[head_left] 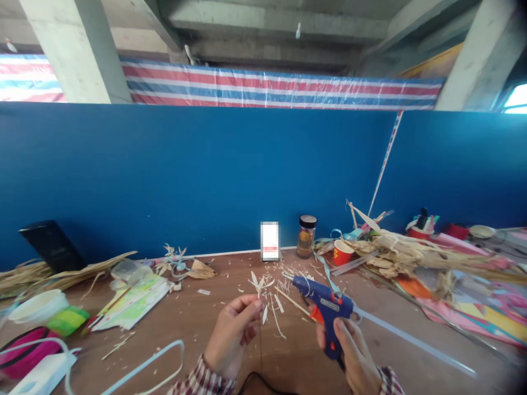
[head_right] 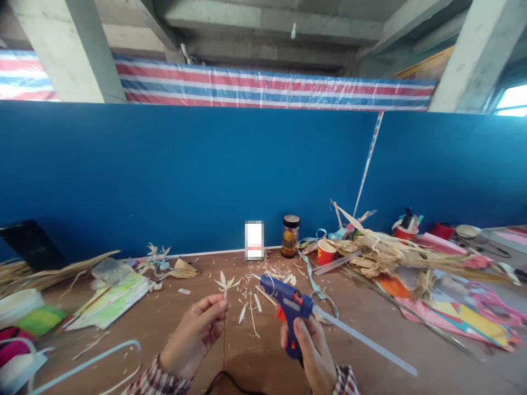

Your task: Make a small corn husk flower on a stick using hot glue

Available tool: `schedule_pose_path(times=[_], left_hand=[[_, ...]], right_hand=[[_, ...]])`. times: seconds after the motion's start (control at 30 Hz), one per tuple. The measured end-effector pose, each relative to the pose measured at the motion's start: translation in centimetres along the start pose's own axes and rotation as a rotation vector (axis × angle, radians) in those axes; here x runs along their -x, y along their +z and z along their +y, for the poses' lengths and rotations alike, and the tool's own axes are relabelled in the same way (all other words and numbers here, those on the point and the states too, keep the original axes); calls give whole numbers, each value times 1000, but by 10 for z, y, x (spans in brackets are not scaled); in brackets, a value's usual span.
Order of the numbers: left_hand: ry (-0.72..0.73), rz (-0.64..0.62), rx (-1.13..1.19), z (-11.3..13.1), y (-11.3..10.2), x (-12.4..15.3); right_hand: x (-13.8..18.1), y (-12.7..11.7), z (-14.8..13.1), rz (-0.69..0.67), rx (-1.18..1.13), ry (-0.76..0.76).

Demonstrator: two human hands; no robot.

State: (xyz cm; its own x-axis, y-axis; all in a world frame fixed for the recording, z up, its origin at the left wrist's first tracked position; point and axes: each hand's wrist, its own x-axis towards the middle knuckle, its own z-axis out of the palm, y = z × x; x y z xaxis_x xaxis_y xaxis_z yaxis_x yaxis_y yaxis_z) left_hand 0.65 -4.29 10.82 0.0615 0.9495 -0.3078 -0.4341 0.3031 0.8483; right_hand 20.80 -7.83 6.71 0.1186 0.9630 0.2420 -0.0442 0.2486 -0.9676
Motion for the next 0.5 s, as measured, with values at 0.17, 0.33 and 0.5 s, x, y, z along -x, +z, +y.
schedule_pose_path(times=[0.17, 0.33, 0.5], left_hand=[[13, -6, -1, -2, 0, 1], [8, -20, 48, -10, -6, -9], [16, 11, 93, -25, -15, -23]], right_hand=[[3, -1, 2, 6, 2, 15], [7, 4, -8, -45, 54, 10], [8, 9, -9, -162, 119, 30]])
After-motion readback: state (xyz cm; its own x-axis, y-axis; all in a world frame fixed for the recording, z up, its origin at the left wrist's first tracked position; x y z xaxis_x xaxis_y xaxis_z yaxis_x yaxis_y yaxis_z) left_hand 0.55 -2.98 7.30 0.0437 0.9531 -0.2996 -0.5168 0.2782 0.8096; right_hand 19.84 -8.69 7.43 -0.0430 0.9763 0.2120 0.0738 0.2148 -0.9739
